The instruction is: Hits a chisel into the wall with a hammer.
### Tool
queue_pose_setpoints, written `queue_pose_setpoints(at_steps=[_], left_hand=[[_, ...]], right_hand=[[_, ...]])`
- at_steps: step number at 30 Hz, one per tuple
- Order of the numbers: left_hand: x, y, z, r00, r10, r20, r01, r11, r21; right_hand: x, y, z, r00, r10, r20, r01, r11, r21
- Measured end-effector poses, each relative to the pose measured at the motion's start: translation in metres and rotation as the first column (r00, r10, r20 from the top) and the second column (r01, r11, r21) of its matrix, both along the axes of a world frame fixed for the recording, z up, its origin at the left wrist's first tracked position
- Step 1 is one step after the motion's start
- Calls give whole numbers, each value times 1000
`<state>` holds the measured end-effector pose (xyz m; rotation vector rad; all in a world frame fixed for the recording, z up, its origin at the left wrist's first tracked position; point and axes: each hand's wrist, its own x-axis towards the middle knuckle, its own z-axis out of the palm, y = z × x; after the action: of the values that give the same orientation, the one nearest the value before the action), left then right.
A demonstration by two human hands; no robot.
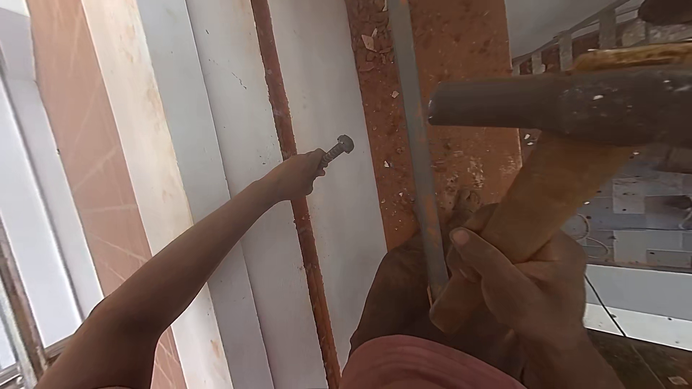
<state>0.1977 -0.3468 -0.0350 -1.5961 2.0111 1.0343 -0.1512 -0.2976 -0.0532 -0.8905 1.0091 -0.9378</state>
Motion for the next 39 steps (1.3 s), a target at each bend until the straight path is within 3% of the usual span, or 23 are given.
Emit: queue_pose_setpoints(at_steps=[2, 4, 6, 8, 10, 13, 14, 15, 16, 18, 19, 22, 25, 29, 34, 39], left_hand=[[3, 1, -2, 1000, -4, -17, 4, 1000, -17], [6, 1, -3, 1000, 4, -14, -4, 1000, -10], [6, 0, -4, 1000, 25, 1, -25, 1000, 0], [8, -5, -6, 998, 56, 30, -56, 998, 8], [6, -11, -7, 998, 51, 41, -52, 998, 41], [-4, -7, -6, 997, 30, 64, -36, 995, 93], [-6, -2, -6, 997, 31, 74, -39, 994, 103], [-7, 3, -5, 995, 33, 92, -44, 992, 119], [-5, 5, -5, 993, 31, 110, -46, 990, 134], [3, 15, -9, 990, 33, 139, -59, 982, 182], [5, 26, -9, 987, 30, 159, -61, 979, 194], [1, 31, -3, 969, 56, 241, -106, 974, 199], [-1, 35, 4, 972, 132, 195, -159, 979, 128], [12, -13, 12, 980, 165, 109, -153, 981, -117], [47, -62, 0, 989, 148, 30, -138, 964, -226], [40, -53, -1, 994, 94, 48, -86, 983, -160]], right_hand=[[18, -4, 2, 998, -54, 24, 55, 997, -61], [45, -1, -8, 998, -2, -67, -3, 997, -77], [62, -2, -20, 937, 247, -247, -247, 969, 32], [55, -12, -22, 873, 413, -261, -382, 910, 163], [40, -15, -17, 918, 331, -217, -303, 941, 153], [39, -9, -8, 990, 27, -139, -31, 999, -24], [44, -6, -9, 989, 5, -145, -12, 999, -51], [49, -4, -12, 977, 74, -202, -83, 996, -40], [52, -7, -15, 928, 241, -284, -241, 970, 36], [46, -24, -19, 746, 608, -272, -537, 790, 295], [40, -25, -23, 709, 658, -254, -565, 746, 352], [25, -14, -31, 863, 438, -250, -366, 885, 288], [17, -5, -18, 928, 264, -264, -213, 955, 204], [18, -2, -23, 928, 299, -223, -252, 943, 215], [26, 5, -26, 925, 316, -212, -272, 938, 214], [40, -24, -5, 992, -18, -123, -1, 989, -151]])
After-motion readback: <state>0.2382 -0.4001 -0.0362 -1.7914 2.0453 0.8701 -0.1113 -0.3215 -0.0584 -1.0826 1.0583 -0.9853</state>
